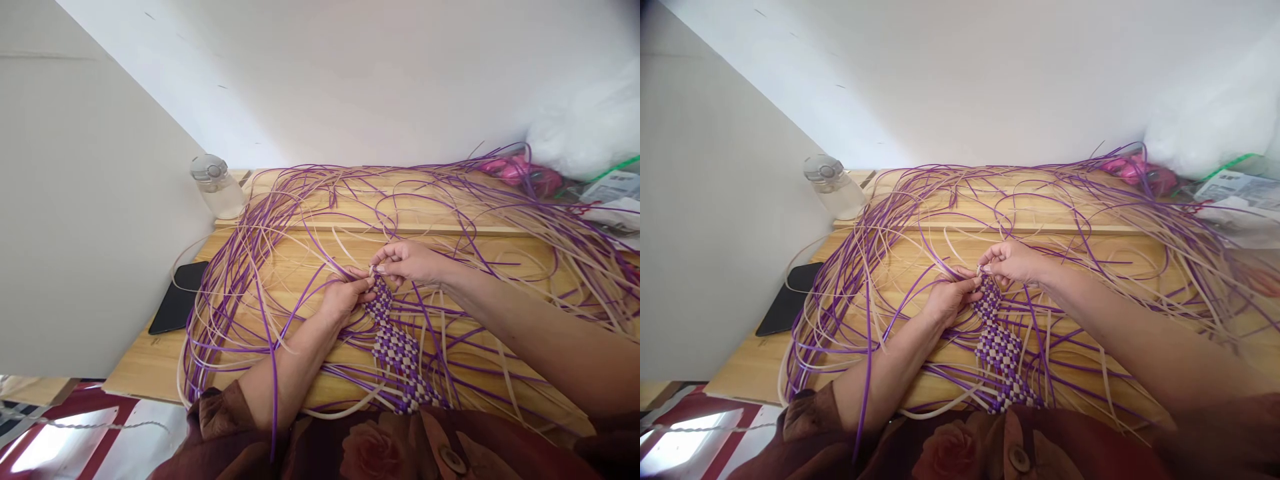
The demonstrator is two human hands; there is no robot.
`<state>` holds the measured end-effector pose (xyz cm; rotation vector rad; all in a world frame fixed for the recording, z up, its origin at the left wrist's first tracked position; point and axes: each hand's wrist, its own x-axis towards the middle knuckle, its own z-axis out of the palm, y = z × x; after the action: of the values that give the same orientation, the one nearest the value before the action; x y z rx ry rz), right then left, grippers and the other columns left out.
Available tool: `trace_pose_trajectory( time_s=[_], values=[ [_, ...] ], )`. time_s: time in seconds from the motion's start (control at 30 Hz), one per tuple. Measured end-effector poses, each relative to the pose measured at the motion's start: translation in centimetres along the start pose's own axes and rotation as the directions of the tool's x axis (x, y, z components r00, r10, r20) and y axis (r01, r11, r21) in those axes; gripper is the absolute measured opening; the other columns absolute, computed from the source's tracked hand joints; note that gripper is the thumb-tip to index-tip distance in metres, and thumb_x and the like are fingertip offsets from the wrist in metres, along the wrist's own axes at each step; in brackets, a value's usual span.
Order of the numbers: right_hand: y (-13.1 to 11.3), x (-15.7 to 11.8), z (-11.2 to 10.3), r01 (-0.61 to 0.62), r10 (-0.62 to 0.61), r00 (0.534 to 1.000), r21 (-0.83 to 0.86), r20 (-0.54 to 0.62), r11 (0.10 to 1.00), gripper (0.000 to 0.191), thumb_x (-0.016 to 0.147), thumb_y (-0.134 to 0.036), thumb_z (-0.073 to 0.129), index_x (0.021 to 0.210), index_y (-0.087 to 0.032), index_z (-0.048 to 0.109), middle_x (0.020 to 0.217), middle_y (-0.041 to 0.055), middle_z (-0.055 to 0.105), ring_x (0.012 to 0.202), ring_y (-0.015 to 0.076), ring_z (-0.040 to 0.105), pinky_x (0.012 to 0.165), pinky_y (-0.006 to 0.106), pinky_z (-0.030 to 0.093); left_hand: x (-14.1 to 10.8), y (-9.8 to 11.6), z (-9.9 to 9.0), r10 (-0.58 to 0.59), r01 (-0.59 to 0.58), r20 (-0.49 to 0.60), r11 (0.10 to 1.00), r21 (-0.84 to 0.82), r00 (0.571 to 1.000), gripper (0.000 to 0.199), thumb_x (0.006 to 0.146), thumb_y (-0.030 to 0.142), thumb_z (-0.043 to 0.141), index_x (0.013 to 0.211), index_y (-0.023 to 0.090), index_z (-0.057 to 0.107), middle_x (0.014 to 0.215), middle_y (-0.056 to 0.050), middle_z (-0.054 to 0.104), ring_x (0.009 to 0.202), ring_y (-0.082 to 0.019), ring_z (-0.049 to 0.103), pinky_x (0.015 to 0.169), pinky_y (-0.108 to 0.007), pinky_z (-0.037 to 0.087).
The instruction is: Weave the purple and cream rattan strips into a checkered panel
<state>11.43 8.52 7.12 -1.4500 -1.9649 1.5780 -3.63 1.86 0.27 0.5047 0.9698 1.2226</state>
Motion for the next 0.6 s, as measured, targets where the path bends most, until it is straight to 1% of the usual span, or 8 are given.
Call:
trace_pose_trajectory(
  time_s=[0.13, 0.23, 0.3, 0.37, 0.43, 0.47, 0.5, 0.6],
  values=[
    [-0.3, 0.0, 0.7, 0.038, -0.042, 0.998, -0.074, -0.052, 0.997, 0.014, 0.075, -0.021, 0.065, 0.087, -0.015, 0.061, 0.063, 0.0004, 0.062, 0.050, 0.0095, 0.053, 0.049, 0.022, 0.045, -0.1, 0.1, 0.1, 0.010, -0.010, -0.020, 1.000, -0.006, 1.000, 0.023, 0.060, 0.008, 0.079, 0.074, 0.014, 0.062, 0.072, -0.002, 0.064, 0.065, -0.012, 0.063, 0.057, -0.021, 0.053],
    [-1.0, -0.8, 1.5, 0.132, -0.172, 0.979, -0.310, -0.105, 0.941, 0.016, 0.079, -0.019, 0.060, 0.094, -0.015, 0.066, 0.072, 0.0025, 0.067, 0.061, 0.0124, 0.059, 0.058, 0.024, 0.046, -0.2, 0.3, 0.2, 0.007, -0.007, -0.044, 1.000, -0.021, 0.999, 0.022, 0.058, 0.007, 0.077, 0.073, 0.014, 0.061, 0.071, -0.002, 0.063, 0.065, -0.013, 0.062, 0.056, -0.022, 0.053],
    [-1.4, -1.4, 2.0, 0.158, -0.265, 0.956, -0.537, -0.128, 0.829, 0.019, 0.079, -0.019, 0.058, 0.095, -0.017, 0.069, 0.077, 0.0033, 0.069, 0.068, 0.0144, 0.061, 0.063, 0.026, 0.044, -0.2, 0.3, 0.3, 0.014, -0.015, -0.049, 1.000, -0.022, 0.999, 0.021, 0.058, 0.007, 0.076, 0.071, 0.014, 0.062, 0.071, -0.002, 0.063, 0.066, -0.013, 0.062, 0.056, -0.023, 0.054],
    [-1.8, -1.8, 2.7, 0.181, -0.381, 0.916, -0.721, -0.124, 0.669, 0.017, 0.079, -0.019, 0.057, 0.089, -0.018, 0.071, 0.082, 0.0053, 0.070, 0.076, 0.0175, 0.061, 0.070, 0.030, 0.043, -0.1, 0.1, 0.3, 0.032, -0.033, -0.021, 0.999, -0.005, 0.999, 0.017, 0.059, 0.008, 0.075, 0.070, 0.014, 0.063, 0.072, -0.002, 0.063, 0.066, -0.013, 0.062, 0.055, -0.022, 0.053],
    [-2.7, -2.0, 3.3, 0.240, -0.507, 0.858, -0.803, -0.088, 0.546, 0.012, 0.079, -0.019, 0.059, 0.081, -0.017, 0.070, 0.086, 0.0074, 0.069, 0.086, 0.0206, 0.060, 0.080, 0.034, 0.042, 0.1, -0.2, 0.2, 0.048, -0.048, 0.014, 0.999, 0.018, 0.999, 0.012, 0.060, 0.010, 0.073, 0.070, 0.014, 0.066, 0.072, -0.002, 0.065, 0.066, -0.013, 0.062, 0.056, -0.022, 0.053],
    [-3.5, -2.1, 3.5, 0.284, -0.540, 0.840, -0.804, -0.055, 0.523, 0.011, 0.080, -0.022, 0.060, 0.075, -0.017, 0.069, 0.086, 0.0075, 0.068, 0.089, 0.0210, 0.059, 0.083, 0.035, 0.041, 0.2, -0.3, 0.2, 0.054, -0.054, 0.013, 0.998, 0.027, 0.998, 0.011, 0.061, 0.011, 0.073, 0.070, 0.014, 0.066, 0.072, -0.003, 0.065, 0.065, -0.013, 0.062, 0.056, -0.023, 0.053],
    [-4.6, -2.0, 3.5, 0.333, -0.545, 0.838, -0.779, -0.014, 0.532, 0.016, 0.081, -0.026, 0.061, 0.070, -0.016, 0.067, 0.083, 0.0068, 0.067, 0.088, 0.0203, 0.058, 0.084, 0.035, 0.041, 0.3, -0.4, 0.1, 0.055, -0.055, -0.001, 0.998, 0.036, 0.998, 0.010, 0.062, 0.012, 0.072, 0.070, 0.015, 0.067, 0.073, -0.003, 0.066, 0.065, -0.014, 0.062, 0.056, -0.023, 0.053],
    [-9.4, -1.1, 2.5, 0.446, -0.515, 0.854, -0.618, 0.077, 0.647, 0.038, 0.088, -0.045, 0.054, 0.066, -0.016, 0.067, 0.069, 0.0031, 0.063, 0.074, 0.0155, 0.058, 0.075, 0.030, 0.044, 0.3, -0.5, 0.1, 0.027, -0.022, -0.083, 0.998, 0.057, 0.996, 0.011, 0.061, 0.011, 0.073, 0.069, 0.015, 0.067, 0.074, -0.004, 0.065, 0.065, -0.014, 0.061, 0.055, -0.024, 0.054]
  ],
)
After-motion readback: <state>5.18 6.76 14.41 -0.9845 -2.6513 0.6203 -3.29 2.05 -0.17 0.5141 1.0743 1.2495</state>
